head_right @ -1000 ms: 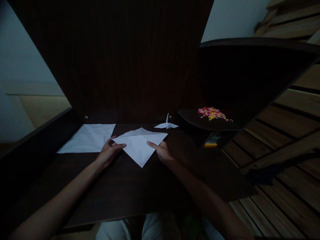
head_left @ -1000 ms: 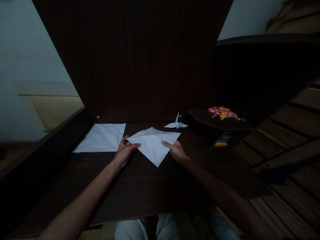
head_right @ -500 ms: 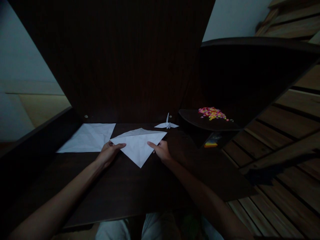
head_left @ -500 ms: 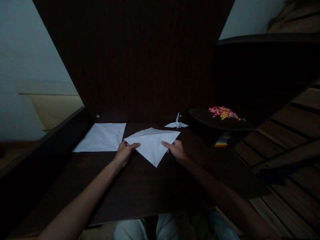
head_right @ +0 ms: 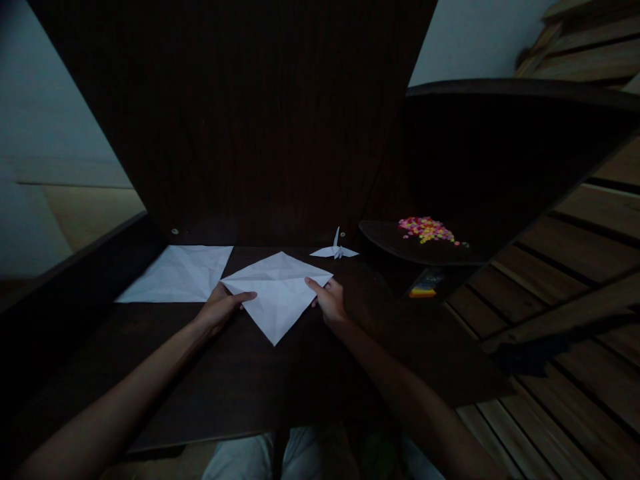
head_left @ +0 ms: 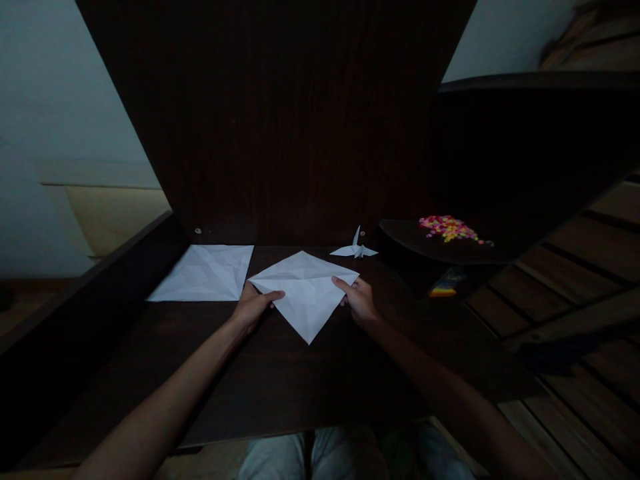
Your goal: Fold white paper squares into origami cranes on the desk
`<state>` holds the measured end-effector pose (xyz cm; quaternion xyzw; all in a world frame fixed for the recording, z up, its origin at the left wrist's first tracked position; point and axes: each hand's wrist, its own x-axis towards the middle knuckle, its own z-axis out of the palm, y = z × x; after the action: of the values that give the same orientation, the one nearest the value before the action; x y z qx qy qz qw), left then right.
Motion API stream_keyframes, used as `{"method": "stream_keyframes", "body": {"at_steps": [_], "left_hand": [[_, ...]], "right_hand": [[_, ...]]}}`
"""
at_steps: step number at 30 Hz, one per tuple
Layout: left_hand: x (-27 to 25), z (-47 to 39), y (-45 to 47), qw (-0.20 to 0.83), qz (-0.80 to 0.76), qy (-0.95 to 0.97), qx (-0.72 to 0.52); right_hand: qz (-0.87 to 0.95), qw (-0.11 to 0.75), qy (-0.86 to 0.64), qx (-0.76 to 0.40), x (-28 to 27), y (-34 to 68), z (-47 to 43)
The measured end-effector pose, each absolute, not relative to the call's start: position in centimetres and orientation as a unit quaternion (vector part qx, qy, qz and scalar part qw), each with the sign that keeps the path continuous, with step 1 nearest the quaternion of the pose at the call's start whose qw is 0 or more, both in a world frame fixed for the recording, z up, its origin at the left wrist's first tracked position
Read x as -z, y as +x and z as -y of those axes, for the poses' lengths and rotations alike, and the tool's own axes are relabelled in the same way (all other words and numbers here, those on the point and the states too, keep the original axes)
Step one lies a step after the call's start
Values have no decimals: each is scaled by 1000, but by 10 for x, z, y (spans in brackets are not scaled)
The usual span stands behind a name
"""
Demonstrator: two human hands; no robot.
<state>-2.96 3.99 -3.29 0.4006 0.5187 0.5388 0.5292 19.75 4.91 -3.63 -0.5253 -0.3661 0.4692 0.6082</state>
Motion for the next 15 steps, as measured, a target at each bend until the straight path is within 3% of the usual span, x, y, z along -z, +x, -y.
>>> {"method": "stream_keyframes", "body": {"at_steps": [5,9,15], "left_hand": [[31,-38,-29,473,-550,404,-558],[31,-37,-30,470,-556,463,-505],[33,-37,-34,414,-575,540,-454]], "right_hand": [[411,598,-528,-442,41,197,-50],[484,575,-494,-437,45,196,-50],[658,389,-583,-277,46,204,-47]]}}
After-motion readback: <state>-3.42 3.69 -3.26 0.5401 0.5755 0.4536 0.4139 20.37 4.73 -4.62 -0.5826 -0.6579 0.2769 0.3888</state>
